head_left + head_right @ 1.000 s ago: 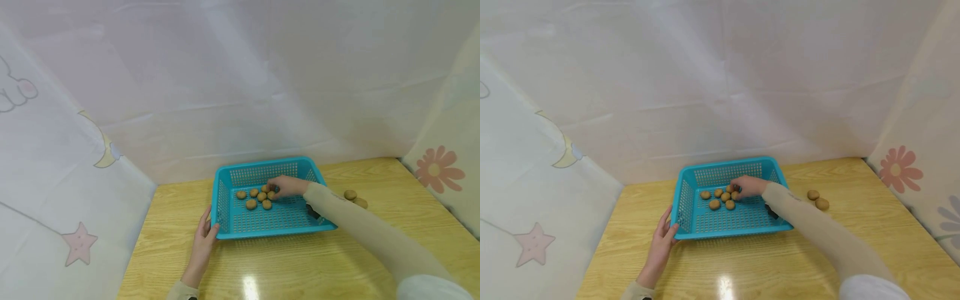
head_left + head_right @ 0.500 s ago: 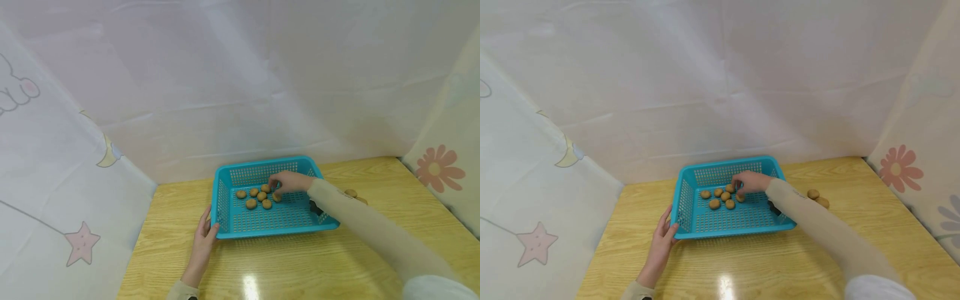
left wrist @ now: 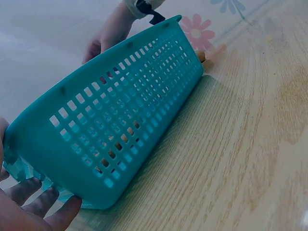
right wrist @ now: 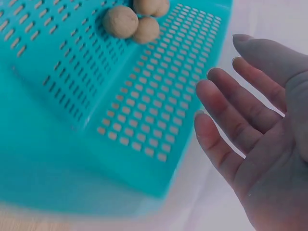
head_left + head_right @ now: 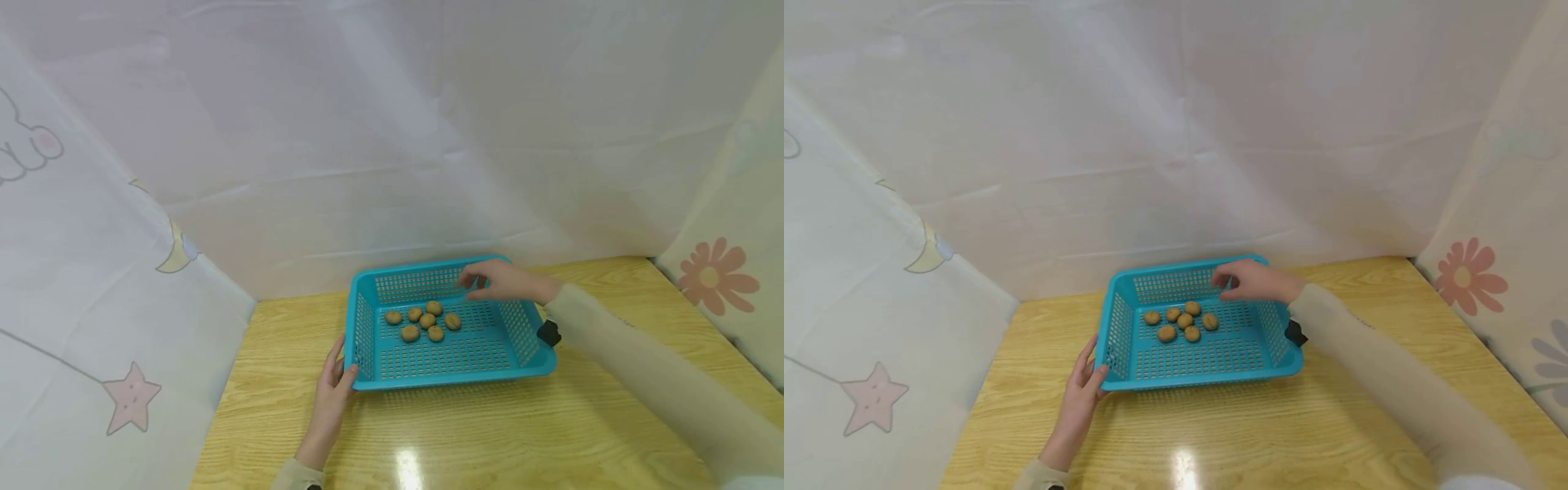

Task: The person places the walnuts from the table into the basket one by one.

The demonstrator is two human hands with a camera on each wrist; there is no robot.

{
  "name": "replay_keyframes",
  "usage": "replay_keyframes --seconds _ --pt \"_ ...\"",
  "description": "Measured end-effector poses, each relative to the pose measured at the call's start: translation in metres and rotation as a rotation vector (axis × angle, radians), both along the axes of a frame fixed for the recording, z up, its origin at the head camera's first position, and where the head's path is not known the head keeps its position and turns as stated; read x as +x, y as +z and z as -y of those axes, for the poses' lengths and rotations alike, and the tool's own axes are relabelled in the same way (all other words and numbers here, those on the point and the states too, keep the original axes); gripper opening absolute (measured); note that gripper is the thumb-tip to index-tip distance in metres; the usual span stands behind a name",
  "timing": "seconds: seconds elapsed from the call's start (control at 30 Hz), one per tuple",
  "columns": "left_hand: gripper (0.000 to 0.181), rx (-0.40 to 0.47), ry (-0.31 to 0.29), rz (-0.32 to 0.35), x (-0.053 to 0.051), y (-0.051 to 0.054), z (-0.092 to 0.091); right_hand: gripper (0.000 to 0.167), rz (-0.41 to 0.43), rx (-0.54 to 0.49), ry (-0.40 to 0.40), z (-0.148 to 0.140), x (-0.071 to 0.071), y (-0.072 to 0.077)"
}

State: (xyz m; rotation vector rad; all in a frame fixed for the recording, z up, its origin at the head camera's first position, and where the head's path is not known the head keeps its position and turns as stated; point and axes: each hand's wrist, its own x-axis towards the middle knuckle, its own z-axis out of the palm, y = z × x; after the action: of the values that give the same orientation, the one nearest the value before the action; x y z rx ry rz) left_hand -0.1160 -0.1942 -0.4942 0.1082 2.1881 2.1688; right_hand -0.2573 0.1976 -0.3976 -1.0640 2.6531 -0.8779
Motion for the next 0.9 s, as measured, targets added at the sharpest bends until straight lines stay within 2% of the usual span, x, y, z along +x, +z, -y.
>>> replay_keyframes --seconds 0.13,0.27,0.37,0.53,0.77,0.9 --pt "0.068 -0.003 0.003 -0.001 0.001 0.0 0.0 0.028 -0.012 -0.006 -0.04 -0.02 0.009 0.007" --pt "0.069 -0.002 0.004 0.001 0.0 0.0 0.0 0.033 -0.058 -0.008 -0.084 -0.041 0.019 0.008" --pt "0.069 0.006 -0.001 0.004 0.0 -0.001 0.0 0.033 -0.094 -0.037 -0.108 -0.058 0.027 0.004" --pt "0.068 0.009 -0.002 0.001 -0.001 -0.002 0.0 0.034 -0.071 -0.093 -0.167 -0.087 0.045 0.0" --pt "0.068 0.019 -0.002 0.007 -0.001 -0.001 0.0 0.031 -0.088 -0.032 -0.277 -0.125 0.066 -0.011" --pt "0.068 0.015 0.002 0.015 -0.002 -0.001 0.0 0.029 -0.14 -0.007 -0.297 -0.144 0.076 -0.023"
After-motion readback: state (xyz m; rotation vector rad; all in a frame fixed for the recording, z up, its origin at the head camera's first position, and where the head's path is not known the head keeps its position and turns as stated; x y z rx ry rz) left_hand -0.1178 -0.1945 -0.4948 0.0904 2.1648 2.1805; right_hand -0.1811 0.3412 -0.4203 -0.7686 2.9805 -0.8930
